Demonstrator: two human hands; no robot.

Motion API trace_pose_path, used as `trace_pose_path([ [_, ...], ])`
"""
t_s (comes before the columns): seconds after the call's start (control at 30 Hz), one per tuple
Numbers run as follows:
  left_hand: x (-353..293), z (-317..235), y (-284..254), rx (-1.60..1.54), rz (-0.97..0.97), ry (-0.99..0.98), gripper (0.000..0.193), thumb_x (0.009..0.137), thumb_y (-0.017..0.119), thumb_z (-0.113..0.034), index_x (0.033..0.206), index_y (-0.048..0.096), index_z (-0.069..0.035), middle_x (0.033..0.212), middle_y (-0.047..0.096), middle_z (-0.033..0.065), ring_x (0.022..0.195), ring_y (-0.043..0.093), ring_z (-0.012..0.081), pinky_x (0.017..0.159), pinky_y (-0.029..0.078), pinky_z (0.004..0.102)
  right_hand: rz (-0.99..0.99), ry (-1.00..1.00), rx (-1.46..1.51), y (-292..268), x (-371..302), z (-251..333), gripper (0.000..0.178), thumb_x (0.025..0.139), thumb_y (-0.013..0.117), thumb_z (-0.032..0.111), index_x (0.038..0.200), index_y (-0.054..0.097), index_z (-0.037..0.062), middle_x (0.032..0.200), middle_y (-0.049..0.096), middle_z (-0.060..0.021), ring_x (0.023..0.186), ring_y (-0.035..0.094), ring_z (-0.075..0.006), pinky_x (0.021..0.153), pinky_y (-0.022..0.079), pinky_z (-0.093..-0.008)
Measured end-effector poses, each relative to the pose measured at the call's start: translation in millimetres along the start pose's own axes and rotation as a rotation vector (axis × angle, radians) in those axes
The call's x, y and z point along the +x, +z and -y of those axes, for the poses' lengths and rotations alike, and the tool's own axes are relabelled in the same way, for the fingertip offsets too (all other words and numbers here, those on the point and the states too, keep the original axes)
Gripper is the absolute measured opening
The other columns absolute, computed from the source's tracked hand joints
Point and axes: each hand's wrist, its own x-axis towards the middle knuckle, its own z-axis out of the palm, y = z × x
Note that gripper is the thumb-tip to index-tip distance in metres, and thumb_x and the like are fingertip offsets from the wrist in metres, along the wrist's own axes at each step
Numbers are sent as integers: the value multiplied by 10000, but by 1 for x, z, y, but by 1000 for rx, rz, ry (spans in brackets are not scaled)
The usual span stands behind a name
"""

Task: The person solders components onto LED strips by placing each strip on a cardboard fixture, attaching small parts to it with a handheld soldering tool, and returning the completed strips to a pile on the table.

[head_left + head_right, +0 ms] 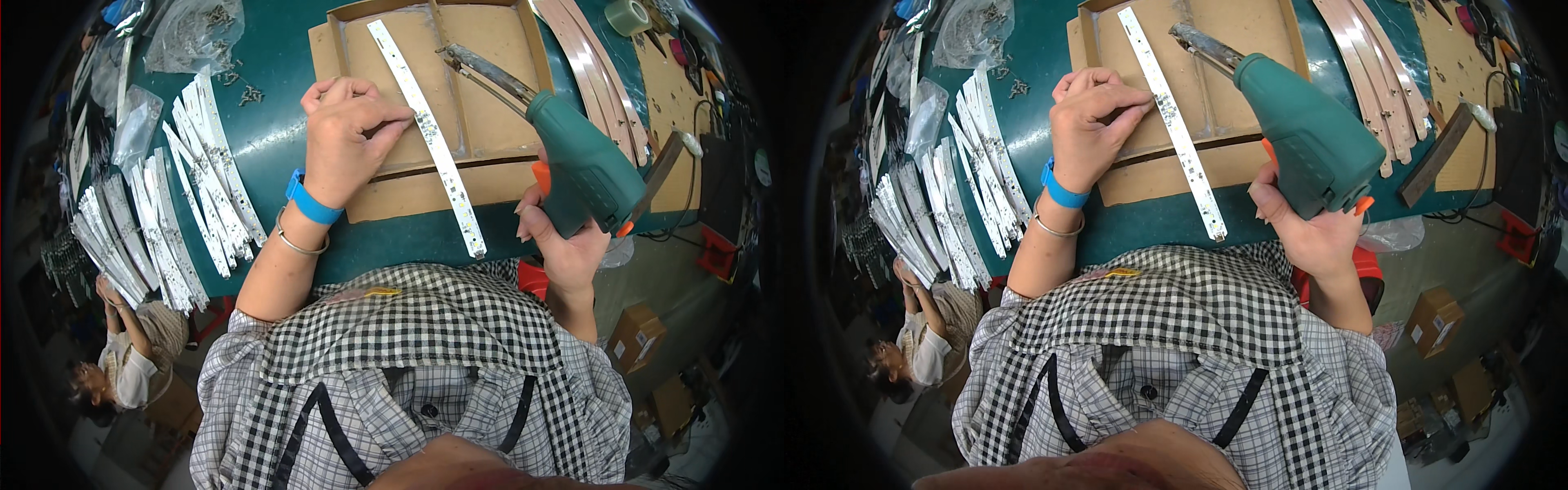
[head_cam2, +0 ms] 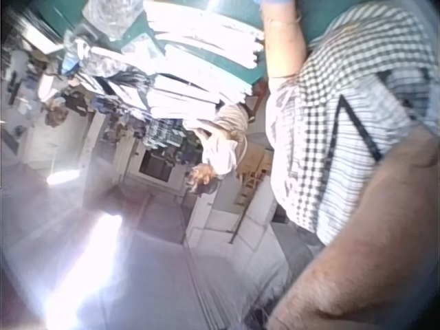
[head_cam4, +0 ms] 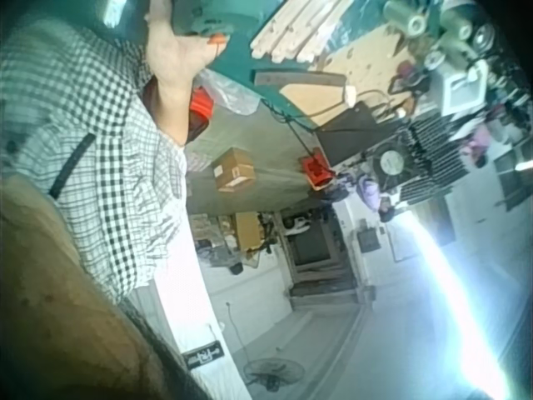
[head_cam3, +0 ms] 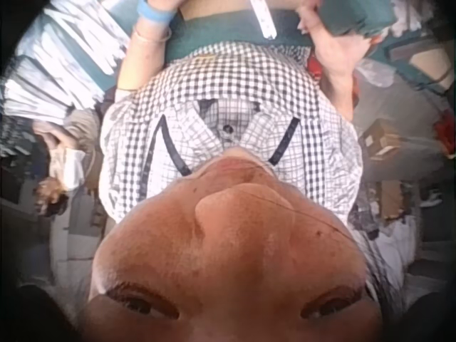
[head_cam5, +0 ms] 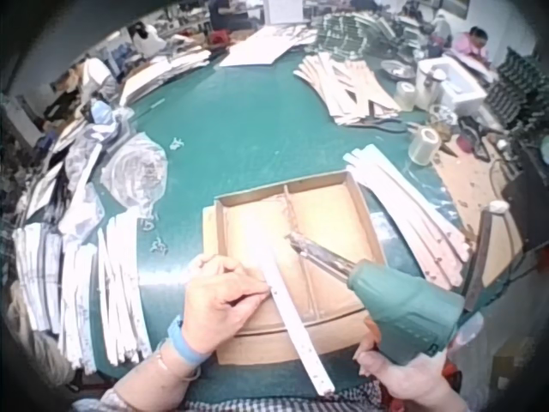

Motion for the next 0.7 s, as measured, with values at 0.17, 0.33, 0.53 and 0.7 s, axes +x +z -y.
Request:
trace_pose_path([
  [0.17, 2, -2, -3, 17, 54, -10, 195, 652, 784, -34, 818, 758, -132, 716, 637, -17, 815, 595, 148, 900, 353, 354, 23, -8, 29, -1, 0, -2, 542, 796, 699, -36, 1285, 470, -82, 1135, 598, -201, 641, 601, -164, 512, 509, -255],
  [0.33, 7, -5, -3, 123, 46, 116, 146, 662, 788, -79, 774, 750, -164, 651, 601, -48, 833, 581, 140, 931, 305, 453, 66, 6, 27, -1, 0, -5, 535, 797, 690, -47, 1282, 468, -86, 1180, 583, -206, 656, 604, -165, 512, 508, -254],
  [0.53, 8, -4, -4, 145, 105, 162, 152, 664, 784, -71, 787, 750, -154, 684, 624, -36, 841, 588, 148, 960, 306, 440, 85, 5, 23, 3, -1, -4, 534, 795, 673, -60, 1282, 457, -92, 1220, 564, -204, 674, 606, -169, 509, 510, -254],
  [0.7, 3, 1, 0, 19, 77, 26, 144, 665, 786, -90, 786, 758, -163, 636, 600, -33, 834, 581, 144, 965, 310, 468, 83, 123, 92, -9, -6, 3, 563, 785, 682, -37, 1286, 433, -99, 1250, 533, -216, 660, 594, -178, 488, 505, -258],
])
